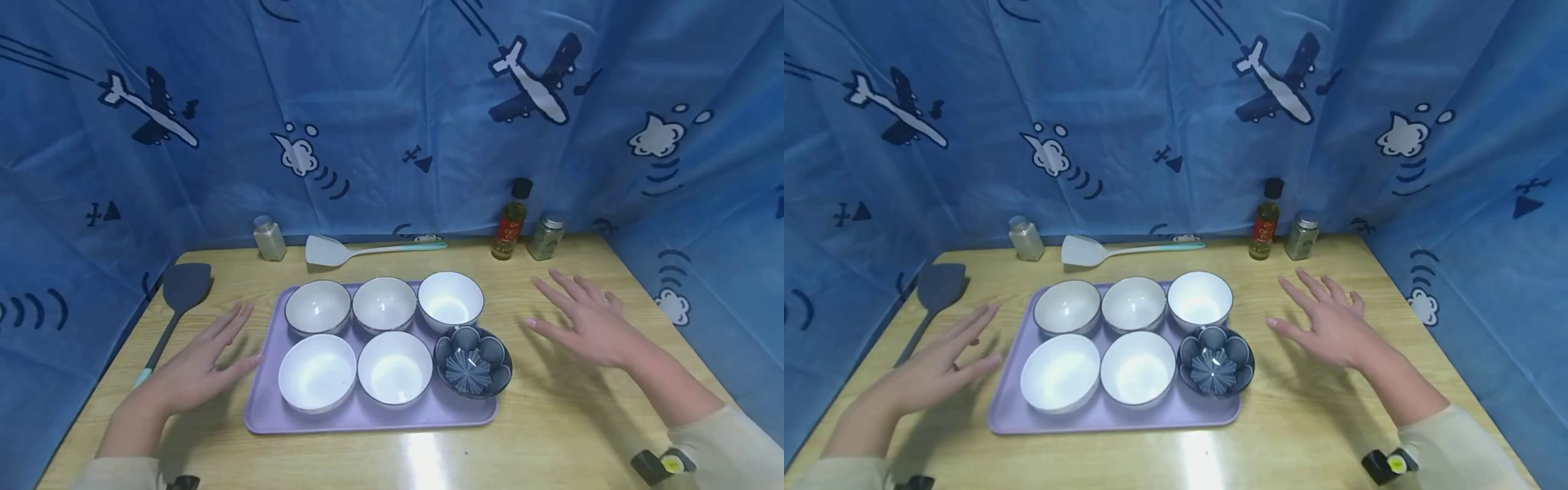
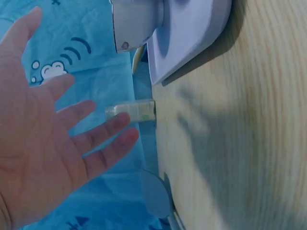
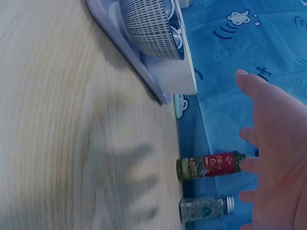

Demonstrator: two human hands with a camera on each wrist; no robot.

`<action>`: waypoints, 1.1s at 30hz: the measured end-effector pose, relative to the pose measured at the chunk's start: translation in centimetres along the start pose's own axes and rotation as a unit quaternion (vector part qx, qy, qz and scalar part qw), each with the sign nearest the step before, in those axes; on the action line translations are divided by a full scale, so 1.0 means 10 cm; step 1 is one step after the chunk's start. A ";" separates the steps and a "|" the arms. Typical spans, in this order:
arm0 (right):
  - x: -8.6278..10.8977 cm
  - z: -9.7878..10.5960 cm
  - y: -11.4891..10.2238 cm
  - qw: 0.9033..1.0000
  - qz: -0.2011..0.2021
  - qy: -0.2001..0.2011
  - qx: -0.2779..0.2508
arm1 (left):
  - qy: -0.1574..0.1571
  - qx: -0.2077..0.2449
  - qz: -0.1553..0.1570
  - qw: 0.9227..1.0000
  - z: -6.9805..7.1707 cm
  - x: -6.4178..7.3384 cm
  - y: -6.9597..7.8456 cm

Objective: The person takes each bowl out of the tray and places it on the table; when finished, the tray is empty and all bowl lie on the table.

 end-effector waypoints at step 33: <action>-0.72 -0.45 -0.04 0.938 0.032 0.016 -0.346 | -0.167 0.369 0.029 0.914 -0.56 0.01 -0.47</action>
Point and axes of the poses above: each hand's wrist, its own x-axis away from the middle knuckle, its own z-axis out of the back of the hand, y = z × x, the point moved 3 cm from there along -x, towards the middle knuckle, and after that the axes turned 13 degrees about z, right-handed, at the moved point
